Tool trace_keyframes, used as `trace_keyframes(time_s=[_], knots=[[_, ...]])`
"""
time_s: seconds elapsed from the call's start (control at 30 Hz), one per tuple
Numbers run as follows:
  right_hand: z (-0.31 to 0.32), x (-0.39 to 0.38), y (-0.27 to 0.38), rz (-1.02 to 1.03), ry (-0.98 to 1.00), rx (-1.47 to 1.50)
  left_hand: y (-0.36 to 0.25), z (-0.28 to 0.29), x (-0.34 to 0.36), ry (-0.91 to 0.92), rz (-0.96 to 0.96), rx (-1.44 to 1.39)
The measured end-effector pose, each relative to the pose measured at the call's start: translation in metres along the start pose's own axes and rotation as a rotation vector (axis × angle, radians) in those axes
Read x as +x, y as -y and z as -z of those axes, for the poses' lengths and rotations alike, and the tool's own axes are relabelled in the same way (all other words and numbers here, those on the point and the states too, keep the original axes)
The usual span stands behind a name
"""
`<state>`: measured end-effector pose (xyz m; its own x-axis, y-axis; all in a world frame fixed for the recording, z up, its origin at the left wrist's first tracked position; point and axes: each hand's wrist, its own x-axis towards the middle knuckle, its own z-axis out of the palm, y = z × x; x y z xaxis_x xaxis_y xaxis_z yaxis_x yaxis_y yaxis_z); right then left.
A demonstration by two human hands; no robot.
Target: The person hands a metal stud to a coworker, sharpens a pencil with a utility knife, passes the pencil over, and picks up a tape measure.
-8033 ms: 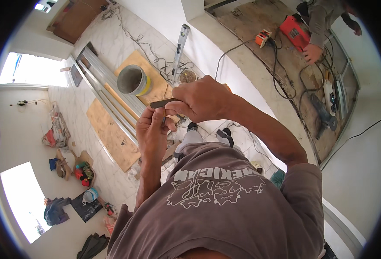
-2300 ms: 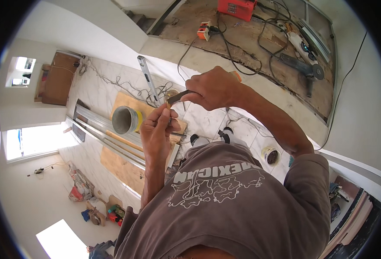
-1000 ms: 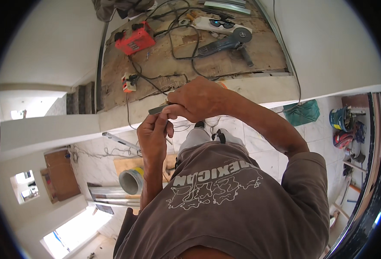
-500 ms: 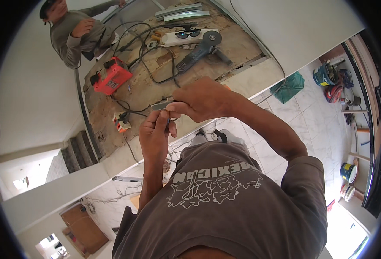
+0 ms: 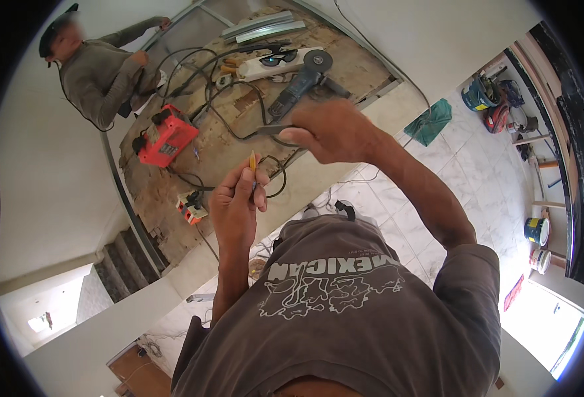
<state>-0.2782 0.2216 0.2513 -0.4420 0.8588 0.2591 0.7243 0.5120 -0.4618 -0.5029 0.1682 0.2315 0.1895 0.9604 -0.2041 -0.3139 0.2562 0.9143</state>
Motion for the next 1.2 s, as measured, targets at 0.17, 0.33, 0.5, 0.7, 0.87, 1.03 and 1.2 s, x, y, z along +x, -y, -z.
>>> trace_keyframes(time_s=[0.17, 0.33, 0.5, 0.7, 0.87, 1.03, 1.2], knots=[[-0.018, 0.008, 0.028, -0.004, 0.135, 0.137, 0.003, 0.011, 0.013, 0.073, 0.026, -0.027], [-0.026, 0.013, 0.038, 0.004, 0.132, 0.137, 0.003, 0.024, 0.018, 0.114, -0.002, 0.085], [-0.03, 0.016, 0.049, 0.013, 0.107, 0.047, 0.001, 0.035, 0.02, 0.137, -0.087, 0.11], [-0.028, 0.008, 0.012, -0.019, -0.159, -0.078, -0.005, 0.039, 0.019, 0.183, -0.01, 0.067], [-0.02, 0.011, 0.033, -0.081, 0.031, 0.058, -0.003, 0.038, 0.02, 0.135, -0.012, 0.005], [-0.036, 0.02, 0.046, 0.061, 0.042, 0.136, -0.004, 0.037, 0.022, 0.164, -0.018, 0.005], [-0.035, 0.026, 0.035, 0.112, 0.056, 0.045, -0.003, 0.039, 0.024, 0.144, -0.036, 0.008]])
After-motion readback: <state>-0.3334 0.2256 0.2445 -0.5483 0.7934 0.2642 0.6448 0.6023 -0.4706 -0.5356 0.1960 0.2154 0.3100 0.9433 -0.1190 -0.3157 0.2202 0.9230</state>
